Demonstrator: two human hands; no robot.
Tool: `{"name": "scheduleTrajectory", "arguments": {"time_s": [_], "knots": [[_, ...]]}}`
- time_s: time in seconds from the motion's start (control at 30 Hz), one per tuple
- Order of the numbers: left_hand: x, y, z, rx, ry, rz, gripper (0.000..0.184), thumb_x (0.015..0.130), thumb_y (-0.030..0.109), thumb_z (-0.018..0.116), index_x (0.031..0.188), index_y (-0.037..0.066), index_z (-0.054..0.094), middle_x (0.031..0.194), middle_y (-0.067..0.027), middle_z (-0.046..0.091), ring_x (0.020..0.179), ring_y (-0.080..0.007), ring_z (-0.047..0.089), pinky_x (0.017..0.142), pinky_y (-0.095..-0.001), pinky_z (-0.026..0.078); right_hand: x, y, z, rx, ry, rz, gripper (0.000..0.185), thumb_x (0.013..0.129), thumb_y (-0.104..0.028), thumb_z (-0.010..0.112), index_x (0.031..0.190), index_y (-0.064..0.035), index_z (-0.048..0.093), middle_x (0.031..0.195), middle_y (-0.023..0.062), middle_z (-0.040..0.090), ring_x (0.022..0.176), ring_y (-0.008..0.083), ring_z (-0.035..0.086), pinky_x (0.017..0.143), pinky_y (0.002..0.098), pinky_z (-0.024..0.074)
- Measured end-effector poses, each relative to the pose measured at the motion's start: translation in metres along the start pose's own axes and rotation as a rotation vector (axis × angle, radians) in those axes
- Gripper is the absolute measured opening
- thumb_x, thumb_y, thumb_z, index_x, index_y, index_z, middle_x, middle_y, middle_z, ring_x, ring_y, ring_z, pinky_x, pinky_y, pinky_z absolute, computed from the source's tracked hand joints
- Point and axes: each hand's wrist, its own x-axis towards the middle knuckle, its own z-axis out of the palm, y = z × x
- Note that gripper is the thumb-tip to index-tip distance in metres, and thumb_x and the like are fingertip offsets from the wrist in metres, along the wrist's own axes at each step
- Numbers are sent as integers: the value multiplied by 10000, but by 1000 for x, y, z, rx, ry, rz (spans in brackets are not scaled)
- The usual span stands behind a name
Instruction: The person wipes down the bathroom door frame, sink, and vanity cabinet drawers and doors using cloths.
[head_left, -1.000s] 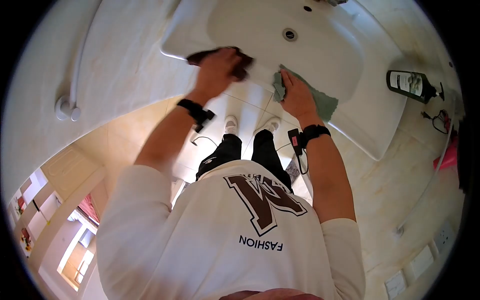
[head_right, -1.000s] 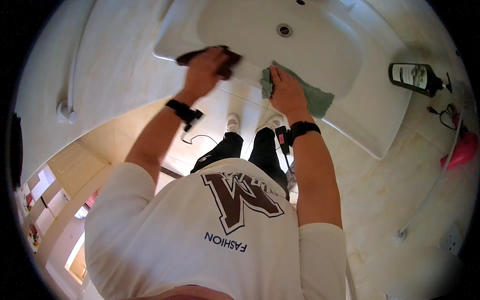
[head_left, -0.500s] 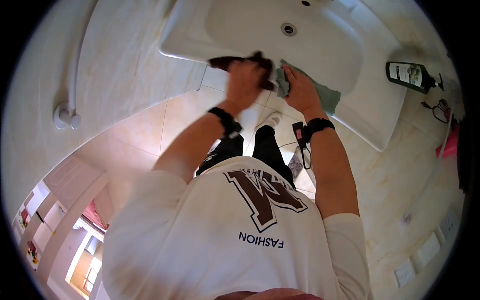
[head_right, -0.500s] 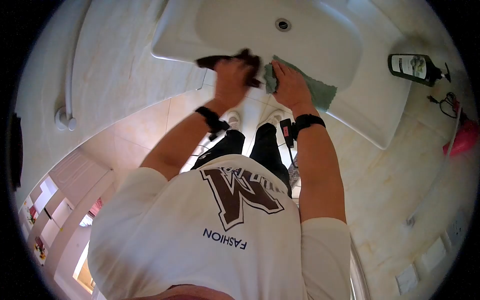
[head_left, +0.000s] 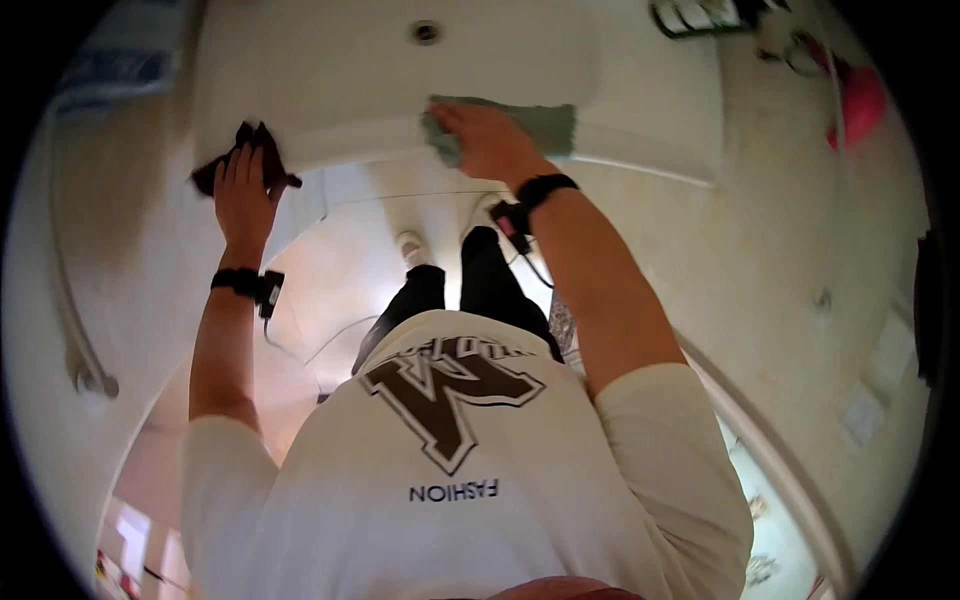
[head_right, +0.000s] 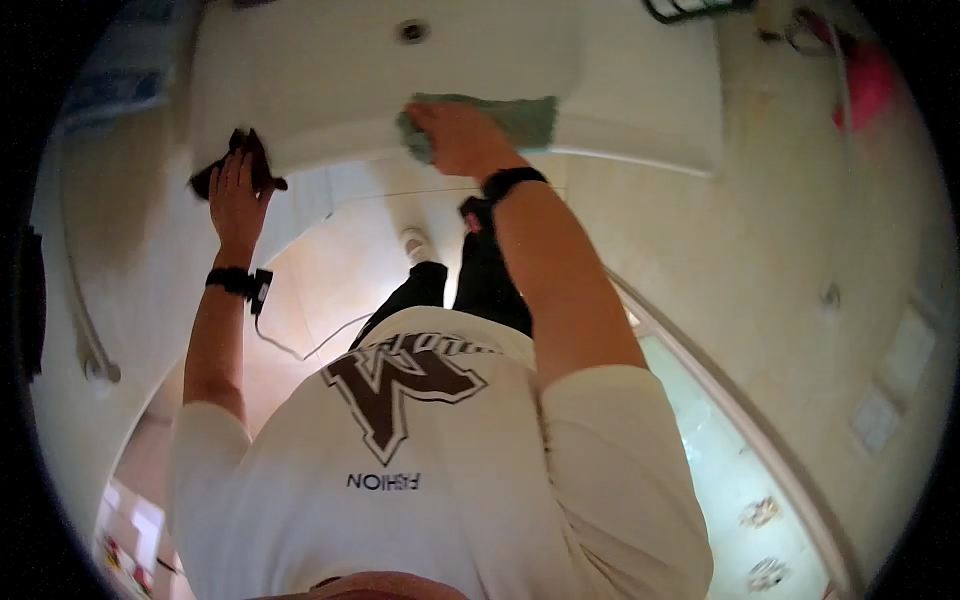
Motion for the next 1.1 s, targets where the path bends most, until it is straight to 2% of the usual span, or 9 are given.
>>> {"name": "scheduleTrajectory", "arguments": {"time_s": [0.2, 0.3, 0.43, 0.53, 0.6, 0.83, 0.9, 1.0, 1.1], "knots": [[64, 137, -12, -410, -52, 399, 651, 719, 173, 743, 1295, 28, 478, 1357, -151, 492, 1234, -322, 468, 1047, -405, 371, -5, -16, -12, -48, -23, 75, 716, 727, -188, 663, 1387, -94, 402, 1418, 97, 436, 1236, 273, 471, 1041, 387, 381], [93, 188, -14, -414, -301, 443, 618, 727, 151, 707, 1298, 49, 495, 1334, -139, 513, 1202, -315, 494, 1023, -382, 406, -18, -14, -20, -281, 279, -44, 750, 683, -199, 740, 1351, -73, 422, 1469, 87, 349, 1304, 290, 393, 1046, 427, 360], [95, 183, -12, -500, -170, 512, 667, 740, 164, 697, 1348, 54, 443, 1367, -129, 480, 1169, -311, 513, 1011, -393, 418, -50, -16, 1, -80, 502, 270, 611, 608, -214, 795, 1137, -43, 540, 1340, 122, 475, 1219, 281, 478, 966, 432, 410], [93, 182, -14, -473, -219, 501, 700, 725, 172, 710, 1356, 54, 431, 1380, -123, 467, 1173, -307, 511, 1012, -391, 417, -82, 14, -2, -106, 398, 287, 511, 607, -186, 786, 1057, -65, 577, 1246, 109, 561, 1141, 275, 539, 921, 427, 437], [93, 185, -22, -436, -251, 488, 711, 719, 173, 714, 1359, 55, 426, 1376, -122, 470, 1174, -306, 511, 1012, -389, 418, -119, 47, -8, -174, 548, 312, 461, 599, -164, 785, 1014, -79, 600, 1163, 100, 615, 1104, 283, 563, 907, 414, 451], [94, 186, -24, -376, -295, 462, 748, 708, 172, 714, 1376, 58, 397, 1368, -112, 478, 1189, -298, 501, 1031, -385, 399, -262, 198, -90, -475, 323, 560, 597, 652, -202, 788, 1192, -61, 577, 1301, 119, 547, 1194, 288, 506, 985, 425, 411], [96, 187, -25, -376, -301, 456, 743, 710, 174, 713, 1374, 59, 400, 1369, -111, 477, 1195, -296, 496, 1038, -384, 391, -270, 197, -105, -582, 282, 553, 621, 655, -258, 787, 1198, -50, 569, 1300, 124, 538, 1235, 292, 460, 1045, 412, 350], [95, 188, -25, -369, -301, 456, 735, 712, 173, 714, 1370, 63, 406, 1371, -109, 476, 1204, -294, 489, 1049, -383, 380, -252, 180, -98, -576, 230, 642, 653, 650, -251, 789, 1216, -31, 551, 1273, 144, 548, 1213, 310, 473, 1041, 425, 351], [97, 190, -27, -369, -297, 459, 725, 715, 167, 713, 1367, 65, 413, 1372, -108, 476, 1208, -293, 487, 1053, -384, 377, -212, 147, -70, -399, 298, 499, 594, 612, -180, 796, 1142, -2, 599, 1220, 157, 578, 1178, 319, 504, 1004, 416, 386]]}}
